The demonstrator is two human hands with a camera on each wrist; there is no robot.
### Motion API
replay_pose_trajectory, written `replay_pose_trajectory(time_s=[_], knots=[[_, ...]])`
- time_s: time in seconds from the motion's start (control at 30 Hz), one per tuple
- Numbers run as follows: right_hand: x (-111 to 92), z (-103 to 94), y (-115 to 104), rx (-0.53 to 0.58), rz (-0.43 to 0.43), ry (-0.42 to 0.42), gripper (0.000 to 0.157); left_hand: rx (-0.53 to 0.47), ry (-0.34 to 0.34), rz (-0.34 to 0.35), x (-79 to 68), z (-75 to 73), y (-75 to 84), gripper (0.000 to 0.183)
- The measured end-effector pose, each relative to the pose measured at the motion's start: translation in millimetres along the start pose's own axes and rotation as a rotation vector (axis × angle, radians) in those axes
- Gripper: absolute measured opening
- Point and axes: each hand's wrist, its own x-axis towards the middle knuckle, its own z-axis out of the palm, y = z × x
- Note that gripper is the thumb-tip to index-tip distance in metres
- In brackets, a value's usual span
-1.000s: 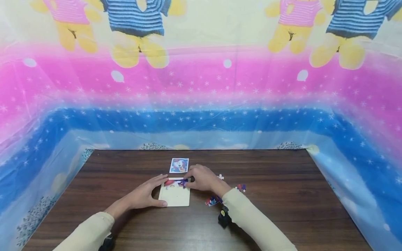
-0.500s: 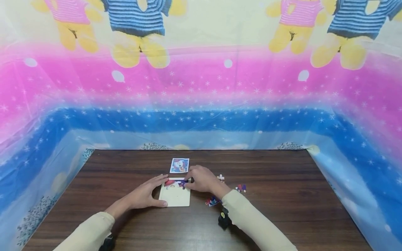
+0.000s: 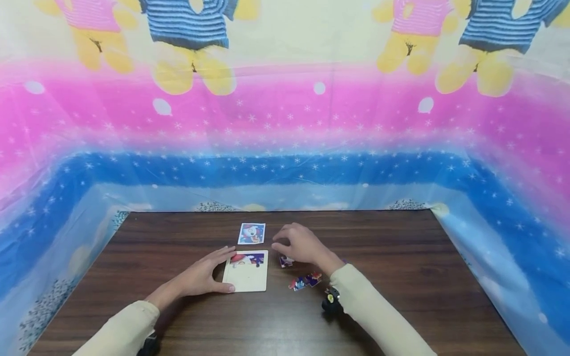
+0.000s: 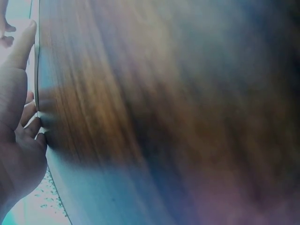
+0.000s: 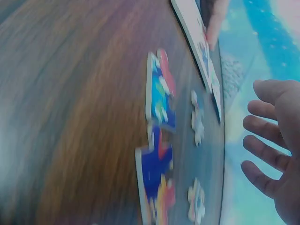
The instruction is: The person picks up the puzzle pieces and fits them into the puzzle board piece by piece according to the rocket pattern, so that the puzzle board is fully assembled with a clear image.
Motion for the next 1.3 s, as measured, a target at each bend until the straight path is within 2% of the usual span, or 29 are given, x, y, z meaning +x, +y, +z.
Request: replay_pose_trajectory(time_s=[0.3,0.57,0.8,1.0,1.3], knots=[[-21.2,-5.4,22.6,-0.016,0.011,0.014,0.031,0.006,0.007,0.011,-1.6,-0.5,0.3,0.097],[-33.8,-3.6,31.7,0.0,0.012,-0.051,0.035,-0.004,-0.004,0.005,0.3,1.1,-2.6,0.098],[-36.2,-0.1,34.5,-0.017,0.03,-0.093,0.04,0.001,0.001,0.005,-0.4,0.2,-0.6,0.098],[-33.7,1.4,35.9,-0.036,0.013,-0.105,0.041,0.004,0.005,-0.014,2.3,-1.6,0.5,0.097],[-31.8,6.0,33.6,-0.064,-0.032,-0.103,0.03,0.006,0.006,0.005,-0.1,0.5,-3.1,0.098]])
